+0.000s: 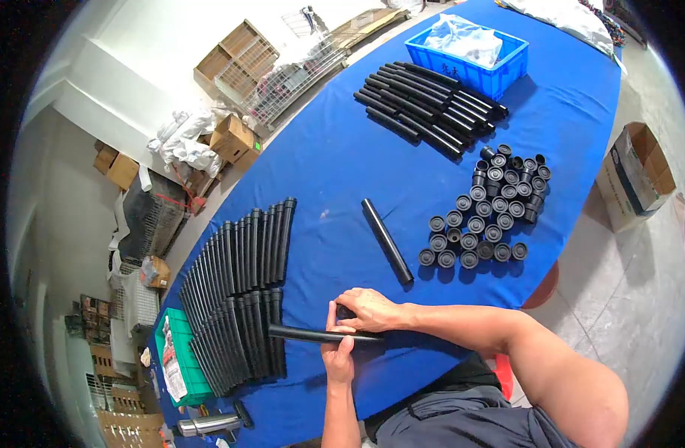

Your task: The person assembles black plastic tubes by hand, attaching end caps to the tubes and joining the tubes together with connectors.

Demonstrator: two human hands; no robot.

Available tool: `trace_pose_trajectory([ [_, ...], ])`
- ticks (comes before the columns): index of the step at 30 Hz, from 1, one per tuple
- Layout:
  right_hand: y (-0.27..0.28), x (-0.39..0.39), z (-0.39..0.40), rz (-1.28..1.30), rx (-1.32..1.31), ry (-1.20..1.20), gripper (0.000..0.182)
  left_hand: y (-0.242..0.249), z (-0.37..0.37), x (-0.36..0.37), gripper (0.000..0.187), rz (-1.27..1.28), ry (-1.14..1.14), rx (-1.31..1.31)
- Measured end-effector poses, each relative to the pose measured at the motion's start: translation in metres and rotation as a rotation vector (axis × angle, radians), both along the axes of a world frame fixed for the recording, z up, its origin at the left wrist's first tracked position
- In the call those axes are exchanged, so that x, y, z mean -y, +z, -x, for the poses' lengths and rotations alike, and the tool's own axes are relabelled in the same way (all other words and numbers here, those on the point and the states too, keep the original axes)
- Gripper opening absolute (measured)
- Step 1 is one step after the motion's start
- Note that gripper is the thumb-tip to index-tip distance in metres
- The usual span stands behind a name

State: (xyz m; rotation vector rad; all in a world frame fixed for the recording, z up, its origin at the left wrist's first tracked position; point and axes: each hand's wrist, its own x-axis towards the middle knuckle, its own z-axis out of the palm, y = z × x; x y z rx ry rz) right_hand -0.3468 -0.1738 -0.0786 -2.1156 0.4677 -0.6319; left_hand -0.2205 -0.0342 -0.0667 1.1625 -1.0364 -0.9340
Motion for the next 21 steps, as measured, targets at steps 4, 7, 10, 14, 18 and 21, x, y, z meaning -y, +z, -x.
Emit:
trace_pose_trajectory([
  [4, 0.004, 0.002, 0.003, -0.202, 0.164, -0.102, 0.046, 0.010, 0.004, -0.005, 0.036, -0.013, 0.002, -0.288],
  [7, 0.011, 0.012, 0.003, -0.409, 0.133, -0.123, 0.035, -0.004, -0.019, -0.010, 0.036, -0.026, 0.000, -0.488],
  [10, -0.006, 0.016, -0.005, -0.438, 0.175, -0.058, 0.038, -0.014, -0.025, -0.025, 0.034, 0.052, 0.075, -0.690],
  [14, -0.003, 0.013, -0.010, -0.794, 0.139, 0.163, 0.038, -0.026, -0.031, -0.025, 0.027, 0.115, 0.179, -0.677],
  [18, 0.004, 0.015, -0.001, -0.772, 0.083, 0.201, 0.038, -0.035, -0.034, -0.019, 0.031, 0.194, 0.190, -0.800],
  [21, 0.013, 0.014, 0.000, -0.750, 0.049, 0.243, 0.038, -0.033, -0.032, -0.017, 0.032, 0.183, 0.191, -0.768],
])
